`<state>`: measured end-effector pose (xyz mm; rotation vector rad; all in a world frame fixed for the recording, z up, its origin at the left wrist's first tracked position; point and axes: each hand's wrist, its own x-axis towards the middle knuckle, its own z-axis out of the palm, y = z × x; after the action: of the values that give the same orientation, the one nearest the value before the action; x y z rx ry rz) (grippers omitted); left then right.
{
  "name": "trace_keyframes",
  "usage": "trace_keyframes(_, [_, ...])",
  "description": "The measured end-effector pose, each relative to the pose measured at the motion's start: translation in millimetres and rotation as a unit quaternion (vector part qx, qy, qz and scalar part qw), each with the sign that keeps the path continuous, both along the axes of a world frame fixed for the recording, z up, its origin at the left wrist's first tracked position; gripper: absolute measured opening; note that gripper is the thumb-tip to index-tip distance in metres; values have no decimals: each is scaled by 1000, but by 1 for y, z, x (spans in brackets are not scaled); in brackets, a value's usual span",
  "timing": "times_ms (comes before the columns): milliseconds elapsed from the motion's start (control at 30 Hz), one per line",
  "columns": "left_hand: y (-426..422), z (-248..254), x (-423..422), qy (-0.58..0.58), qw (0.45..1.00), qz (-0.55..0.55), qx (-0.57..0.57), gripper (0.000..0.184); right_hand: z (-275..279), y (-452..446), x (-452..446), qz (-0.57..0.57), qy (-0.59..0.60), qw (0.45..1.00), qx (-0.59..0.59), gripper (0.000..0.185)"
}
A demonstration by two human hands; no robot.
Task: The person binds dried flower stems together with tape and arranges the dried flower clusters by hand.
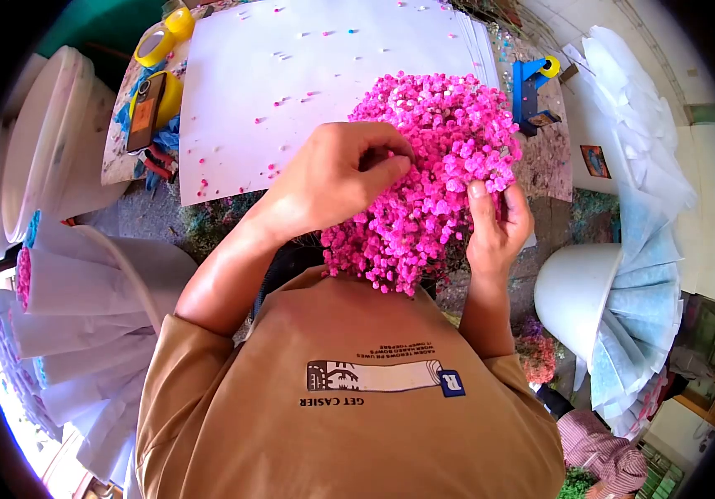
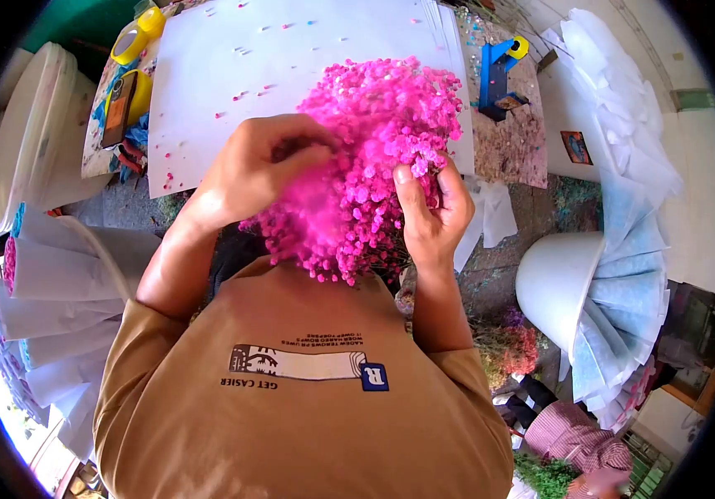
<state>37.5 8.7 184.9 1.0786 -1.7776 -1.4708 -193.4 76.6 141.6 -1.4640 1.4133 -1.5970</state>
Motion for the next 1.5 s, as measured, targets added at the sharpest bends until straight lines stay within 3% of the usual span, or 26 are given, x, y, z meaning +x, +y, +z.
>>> trace_keyframes(200, [0,-16,0,-111,972,11,-205,20,0,2,1,-3,-6,1000,1,20])
trace_keyframes(333, [7,-17,-2,-100,969,40,-224,11,-4,4,-2,5,6,1000,8,21])
trace_keyframes(433, [9,-20,-1,-10,968,83,-236,5,-2,3,2,1,-35,999,-1,20])
trace_keyframes(467, [10,-27,3,102,985,74,-120,6,-1,3,1,2,-35,999,-1,20])
trace_keyframes(533, [5,-30,16,288,946,53,138,7,0,2,0,-19,-33,999,-14,18])
trace_keyframes(633, [-7,-31,21,353,906,49,229,11,-4,3,-4,-6,-79,997,-7,20])
trace_keyframes(700, [-15,-34,17,210,959,41,184,17,-9,3,-9,2,-104,995,-2,24])
trace_keyframes(733, [-18,-34,14,214,959,46,182,17,-10,2,-9,8,-101,995,-3,24])
trace_keyframes(800, [-21,-33,5,10,999,40,11,25,-12,2,-10,-8,-86,996,-15,25])
trace_keyframes(900, [-24,-25,-3,-68,997,21,-39,26,-9,2,-8,-3,-86,996,-11,25])
trace_keyframes(1033, [-25,-40,-3,3,999,39,-30,23,-3,-1,-3,-25,-75,997,-13,18])
trace_keyframes(1100, [-31,-53,0,177,979,93,43,19,-7,1,-9,-15,-79,997,-13,21])
trace_keyframes(1133, [-36,-54,5,177,979,93,44,19,-9,2,-13,-5,-84,996,-12,24])
trace_keyframes(1200, [-45,-54,18,284,935,40,211,16,-13,2,-17,-5,-77,997,-8,25])
trace_keyframes(1267, [-48,-54,13,241,952,40,186,20,-13,0,-16,-4,-71,997,-7,26])
trace_keyframes(1367, [-51,-56,7,63,998,14,12,26,-12,-1,-14,-9,-68,998,-12,27])
trace_keyframes(1500, [-41,-46,4,-54,994,26,-94,23,-11,-1,-14,-11,-61,998,-5,27])
